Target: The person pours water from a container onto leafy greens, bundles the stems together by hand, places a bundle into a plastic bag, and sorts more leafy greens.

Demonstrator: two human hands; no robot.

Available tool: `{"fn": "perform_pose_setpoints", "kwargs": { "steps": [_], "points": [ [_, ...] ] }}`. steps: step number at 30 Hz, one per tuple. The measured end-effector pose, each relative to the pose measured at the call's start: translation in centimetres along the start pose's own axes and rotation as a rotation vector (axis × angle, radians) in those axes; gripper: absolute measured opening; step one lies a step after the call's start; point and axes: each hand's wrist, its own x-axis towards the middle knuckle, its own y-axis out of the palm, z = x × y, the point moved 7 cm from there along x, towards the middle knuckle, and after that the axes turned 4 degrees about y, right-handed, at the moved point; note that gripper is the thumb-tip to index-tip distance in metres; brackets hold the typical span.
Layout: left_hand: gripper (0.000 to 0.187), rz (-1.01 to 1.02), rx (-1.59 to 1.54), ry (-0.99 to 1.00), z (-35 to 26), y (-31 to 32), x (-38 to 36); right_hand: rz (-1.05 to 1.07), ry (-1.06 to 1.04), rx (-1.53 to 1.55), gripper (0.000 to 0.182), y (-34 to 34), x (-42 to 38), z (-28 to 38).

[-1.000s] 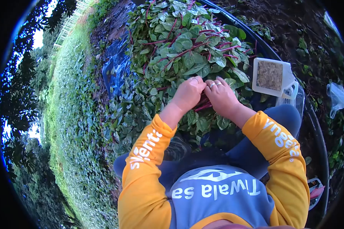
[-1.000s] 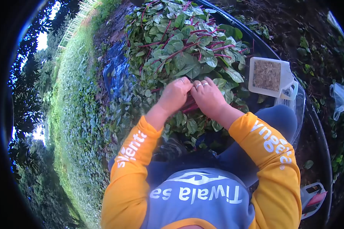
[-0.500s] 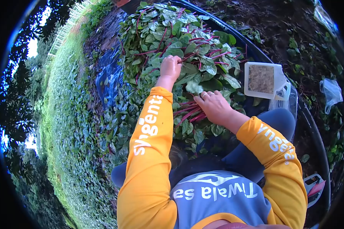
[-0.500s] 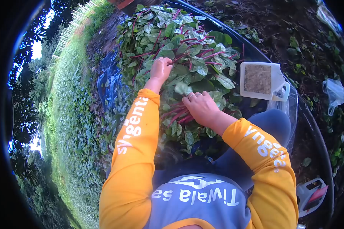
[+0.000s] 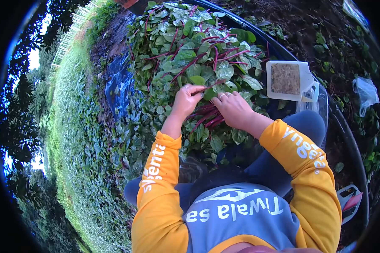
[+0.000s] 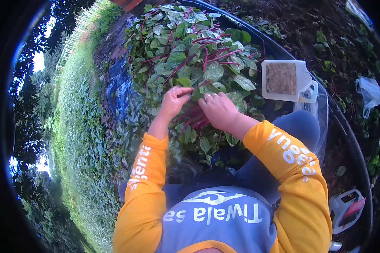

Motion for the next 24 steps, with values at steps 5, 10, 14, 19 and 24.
{"fn": "perform_pose_setpoints", "kwargs": {
  "steps": [5, 10, 14, 19, 24],
  "points": [
    [0.028, 0.125, -0.496, -0.288, 3.5, 3.4, -4.1, -0.084, -0.024, 0.026, 0.044, -0.6, -0.3, 0.4],
    [0.028, 0.055, -0.708, -0.263, 4.2, 3.8, -6.6, -0.121, -0.079, -0.032, 0.039, -0.7, -0.2, 1.3],
    [0.028, 0.098, -0.663, -0.272, 3.8, 2.6, -7.6, -0.196, -0.250, -0.131, 0.027, -1.2, -1.0, 3.4],
    [0.034, -0.180, -0.367, -0.166, 5.2, -2.2, -6.2, -0.126, -0.426, -0.163, 0.040, -0.1, -2.2, 5.8],
    [0.040, 0.133, -0.482, -0.522, 3.9, 1.6, -6.6, -0.110, -0.568, -0.161, 0.038, 0.2, -3.4, 7.6]
  ]
}}
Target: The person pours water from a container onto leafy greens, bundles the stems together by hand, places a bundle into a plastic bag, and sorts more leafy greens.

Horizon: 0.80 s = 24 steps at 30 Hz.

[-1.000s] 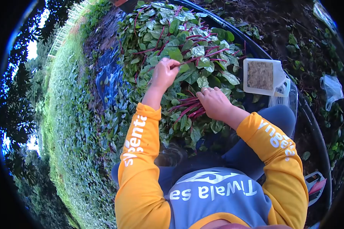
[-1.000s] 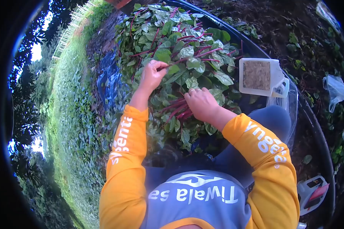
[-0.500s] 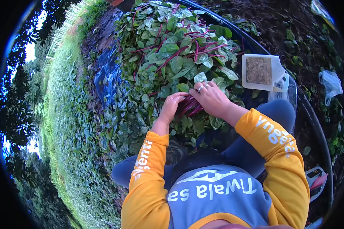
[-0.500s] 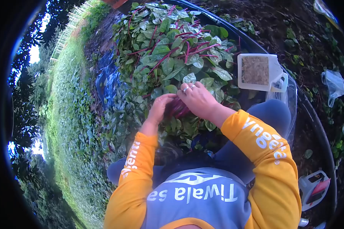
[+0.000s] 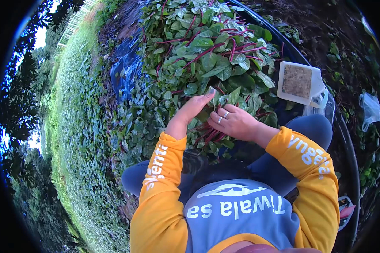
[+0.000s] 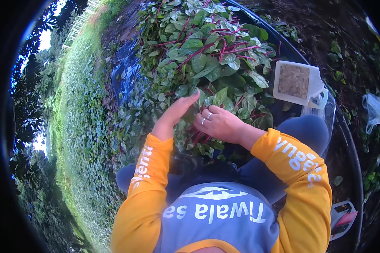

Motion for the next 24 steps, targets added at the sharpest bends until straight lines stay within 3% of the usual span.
{"fn": "perform_pose_setpoints", "kwargs": {
  "steps": [4, 6, 13, 15, 16, 18, 19, 24],
  "points": [
    [0.030, 0.202, -0.121, -0.050, -0.7, 2.7, -1.8, -0.070, -0.056, 0.015, 0.038, 0.0, -0.3, 1.0],
    [0.025, 0.256, -0.292, 0.048, -0.9, 3.3, -2.3, -0.080, -0.066, 0.016, 0.037, 0.7, -0.6, 1.3],
    [0.033, 0.140, -0.207, 0.161, -0.5, 2.9, -3.7, -0.066, -0.116, 0.032, 0.035, 1.3, -0.7, 2.3],
    [0.034, -0.080, -0.145, 0.337, -1.1, 2.8, -4.4, -0.071, -0.104, 0.038, 0.029, 1.3, -0.6, 2.0],
    [0.034, -0.086, -0.145, 0.337, -0.8, 3.5, -4.8, -0.076, -0.089, 0.042, 0.023, 1.3, -0.5, 1.9],
    [0.030, -0.404, 0.323, 0.627, -2.5, 3.6, -6.8, -0.063, -0.069, 0.027, 0.017, 1.4, -0.3, 1.9],
    [0.025, -0.465, 0.384, 0.719, -3.0, 3.9, -7.4, -0.010, -0.065, 0.053, 0.015, 1.9, -0.3, 1.9],
    [0.027, -0.561, 0.687, 0.754, -1.1, 3.1, -6.9, 0.021, -0.062, 0.089, 0.012, 2.8, -0.1, 1.9]
  ]
}}
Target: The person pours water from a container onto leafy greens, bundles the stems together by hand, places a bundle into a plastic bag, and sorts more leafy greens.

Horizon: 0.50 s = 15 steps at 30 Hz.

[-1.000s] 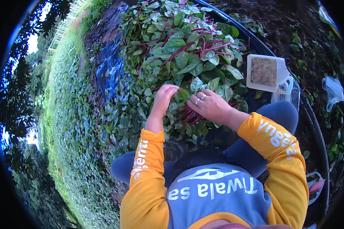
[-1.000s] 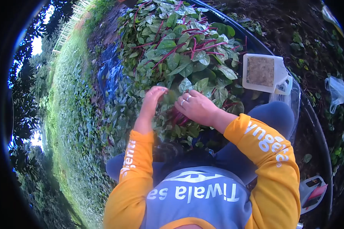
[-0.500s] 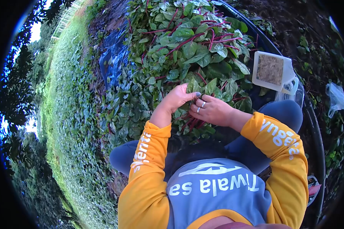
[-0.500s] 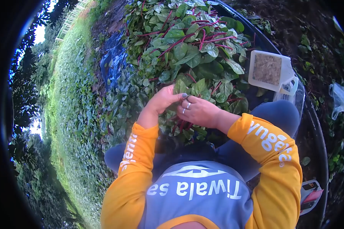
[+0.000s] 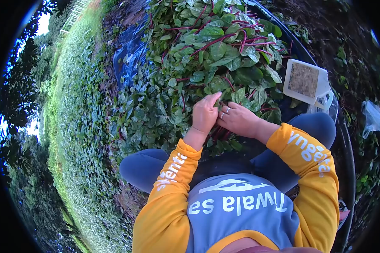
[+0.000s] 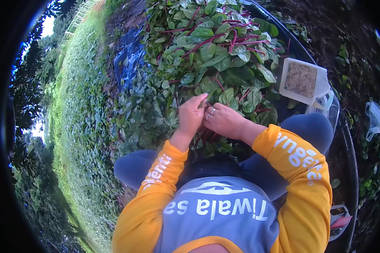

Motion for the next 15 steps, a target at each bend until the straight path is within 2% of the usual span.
{"fn": "perform_pose_setpoints", "kwargs": {
  "steps": [1, 2, 3, 4, 5, 6, 8, 10, 12, 15],
  "points": [
    [0.027, -0.010, 0.124, 0.051, 0.9, -0.3, 0.0, -0.021, 0.000, -0.001, 0.013, -0.2, 0.1, 0.0],
    [0.034, -0.011, 0.070, -0.109, 3.9, -1.1, 0.3, -0.042, 0.001, -0.001, 0.014, -0.3, 0.1, 0.0],
    [0.038, -0.146, 0.018, -0.265, 8.1, -2.5, 0.0, -0.041, 0.002, 0.000, 0.014, -0.3, 0.1, 0.1],
    [0.055, -0.265, 0.180, -0.269, 9.3, -5.4, 0.6, -0.030, 0.061, -0.029, 0.015, -0.1, -0.1, -0.3],
    [0.076, -0.420, 0.204, -0.243, 10.5, -7.3, 0.7, -0.021, 0.123, -0.059, 0.016, 0.0, -0.1, -0.8],
    [0.091, -0.348, 0.634, -0.391, 14.4, -7.9, 0.5, -0.023, 0.131, -0.060, 0.016, 0.1, -0.2, -1.1],
    [0.077, -0.363, 0.624, -0.306, 14.2, -8.3, 3.0, 0.025, 0.214, -0.096, 0.018, 0.5, -0.6, -2.4],
    [0.054, -0.148, 0.338, -0.005, 12.5, -5.7, 7.6, 0.058, 0.236, -0.102, 0.018, 0.7, -0.5, -3.4],
    [0.033, -0.023, 0.086, 0.147, 9.2, 0.1, 13.5, 0.022, 0.291, -0.136, 0.018, 0.3, -0.4, -4.8],
    [0.029, -0.052, 0.125, 0.232, 7.6, 3.9, 18.1, 0.042, 0.369, -0.094, 0.018, 0.9, -0.5, -5.7]
  ]
}}
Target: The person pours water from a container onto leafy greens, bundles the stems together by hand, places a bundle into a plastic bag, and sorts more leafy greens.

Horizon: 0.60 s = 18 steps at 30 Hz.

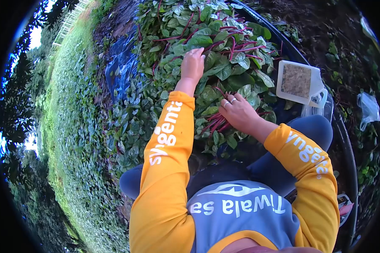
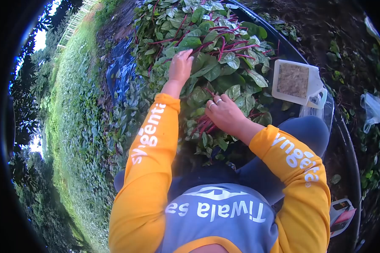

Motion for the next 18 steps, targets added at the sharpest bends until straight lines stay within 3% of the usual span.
{"fn": "perform_pose_setpoints", "kwargs": {
  "steps": [3, 6, 11, 13, 17, 18],
  "points": [
    [0.026, 0.052, 0.069, -0.001, -0.2, 1.6, 2.1, 0.045, 0.068, -0.005, 0.019, -0.5, 0.1, -0.8],
    [0.025, 0.276, -0.016, -0.149, 0.4, 1.8, 2.6, 0.127, 0.110, -0.039, 0.019, -1.5, 0.2, -1.6],
    [0.022, 0.239, -0.056, -0.144, -3.0, -2.3, 0.3, 0.234, 0.080, 0.051, 0.021, -0.1, 0.4, -1.6],
    [0.021, 0.218, -0.070, -0.133, -4.2, -3.4, -1.8, 0.033, 0.030, 0.078, 0.024, -1.5, 0.4, -1.2],
    [0.024, 0.217, -0.175, -0.166, -6.8, -3.7, -6.9, -0.100, -0.032, 0.092, 0.025, -2.8, 0.5, -0.6],
    [0.020, 0.336, -0.173, -0.224, -6.9, -3.0, -8.3, -0.096, -0.025, 0.079, 0.025, -2.7, 0.4, -0.6]
  ]
}}
